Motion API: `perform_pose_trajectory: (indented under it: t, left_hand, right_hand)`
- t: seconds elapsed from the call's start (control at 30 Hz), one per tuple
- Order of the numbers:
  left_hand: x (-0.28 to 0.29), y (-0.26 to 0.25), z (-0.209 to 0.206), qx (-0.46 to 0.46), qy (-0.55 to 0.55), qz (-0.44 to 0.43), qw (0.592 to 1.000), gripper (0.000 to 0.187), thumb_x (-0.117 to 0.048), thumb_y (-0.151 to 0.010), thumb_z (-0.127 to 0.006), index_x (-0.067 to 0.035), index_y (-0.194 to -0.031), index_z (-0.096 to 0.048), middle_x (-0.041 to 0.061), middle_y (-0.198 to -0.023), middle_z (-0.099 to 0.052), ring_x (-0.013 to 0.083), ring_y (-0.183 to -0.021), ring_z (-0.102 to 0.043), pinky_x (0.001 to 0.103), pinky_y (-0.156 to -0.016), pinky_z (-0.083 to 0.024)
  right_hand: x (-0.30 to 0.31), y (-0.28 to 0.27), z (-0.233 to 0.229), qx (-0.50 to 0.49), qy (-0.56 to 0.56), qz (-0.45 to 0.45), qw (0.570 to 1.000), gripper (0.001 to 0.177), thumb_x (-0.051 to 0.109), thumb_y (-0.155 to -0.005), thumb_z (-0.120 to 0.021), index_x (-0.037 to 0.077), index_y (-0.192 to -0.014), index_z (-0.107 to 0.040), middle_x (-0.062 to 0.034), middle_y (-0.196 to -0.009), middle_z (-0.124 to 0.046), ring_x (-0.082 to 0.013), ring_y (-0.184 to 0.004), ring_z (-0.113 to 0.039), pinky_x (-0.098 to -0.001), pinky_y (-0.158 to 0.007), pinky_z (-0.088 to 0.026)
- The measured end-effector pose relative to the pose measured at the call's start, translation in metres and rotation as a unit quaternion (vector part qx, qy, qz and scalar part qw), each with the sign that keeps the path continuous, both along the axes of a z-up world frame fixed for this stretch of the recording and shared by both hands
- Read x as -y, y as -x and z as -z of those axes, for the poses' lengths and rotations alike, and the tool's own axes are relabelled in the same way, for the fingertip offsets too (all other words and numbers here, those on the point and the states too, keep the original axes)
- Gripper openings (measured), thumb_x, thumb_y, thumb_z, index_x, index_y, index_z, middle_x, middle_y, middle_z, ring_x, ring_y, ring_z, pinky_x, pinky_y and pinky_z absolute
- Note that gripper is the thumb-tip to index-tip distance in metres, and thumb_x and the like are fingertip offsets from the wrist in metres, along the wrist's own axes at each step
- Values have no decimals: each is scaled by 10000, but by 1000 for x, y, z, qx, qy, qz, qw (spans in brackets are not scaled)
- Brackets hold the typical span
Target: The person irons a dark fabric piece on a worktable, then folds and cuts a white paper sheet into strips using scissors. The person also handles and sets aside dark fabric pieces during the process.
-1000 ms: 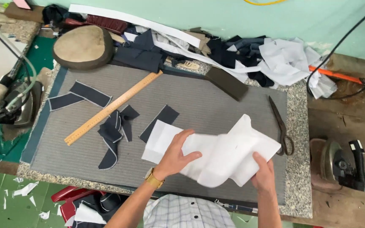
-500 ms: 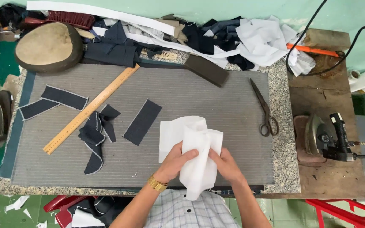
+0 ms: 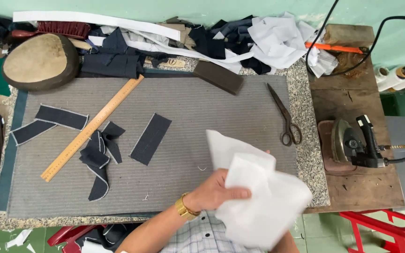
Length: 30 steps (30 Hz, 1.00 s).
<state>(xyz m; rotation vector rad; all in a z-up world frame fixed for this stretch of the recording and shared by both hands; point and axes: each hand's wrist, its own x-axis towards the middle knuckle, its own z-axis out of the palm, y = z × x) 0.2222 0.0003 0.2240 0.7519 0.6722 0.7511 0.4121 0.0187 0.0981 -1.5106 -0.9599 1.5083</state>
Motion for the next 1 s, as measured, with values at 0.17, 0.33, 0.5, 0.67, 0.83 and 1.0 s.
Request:
perform_pose_trajectory:
  t: [0.17,0.33,0.5,0.67,0.83,1.0]
  left_hand:
    - [3,9,-2,243,-99,56,963,703,-263,-983,-733,15,-1524,-380,147,-1770,5,237,-1515,-306,411,-1124,-480]
    - [-15,64,50,-116,58,-126,983,238,-172,-838,-820,-23,-1000,-727,88,-817,-760,138,-700,-714,304,-597,-579]
    - [-32,116,106,-316,133,-160,926,374,-295,-855,-845,-29,-1103,-755,143,-894,-782,198,-733,-732,331,-637,-568]
    - [-28,134,130,-418,88,-232,874,761,-419,-941,-751,39,-1475,-461,281,-1349,-622,351,-1215,-638,451,-992,-527]
    - [-25,120,115,-549,73,-144,820,895,-458,-898,-750,-60,-1569,-311,300,-1420,-549,432,-1336,-539,530,-1118,-460]
    - [-20,115,144,-638,35,-150,755,722,-396,-882,-765,-112,-1475,-467,304,-1216,-688,463,-1164,-660,550,-965,-549]
  right_hand:
    - [-13,-9,2,-50,67,41,996,807,518,-936,-491,6,-1553,-399,-284,-1496,-485,-411,-1376,-475,-551,-1103,-443]
    - [-24,-13,5,-108,140,81,981,898,650,-928,-415,28,-1574,-379,-278,-1543,-442,-434,-1416,-429,-553,-1140,-404]
    - [-28,-17,19,-159,225,104,956,996,781,-920,-337,50,-1596,-359,-273,-1591,-399,-457,-1455,-382,-555,-1177,-365]
    - [-34,-32,56,-222,160,-3,962,942,766,-978,-158,106,-1640,-272,-228,-1570,-462,-392,-1422,-460,-511,-1129,-432]
    - [-41,14,-48,-37,255,5,966,973,750,-938,-411,101,-1641,-238,-209,-1679,-254,-427,-1551,-198,-665,-1232,-69]
    - [-31,-27,81,38,147,-16,988,349,337,-988,-736,34,-1159,-748,-147,-1041,-777,-236,-955,-751,-441,-849,-599]
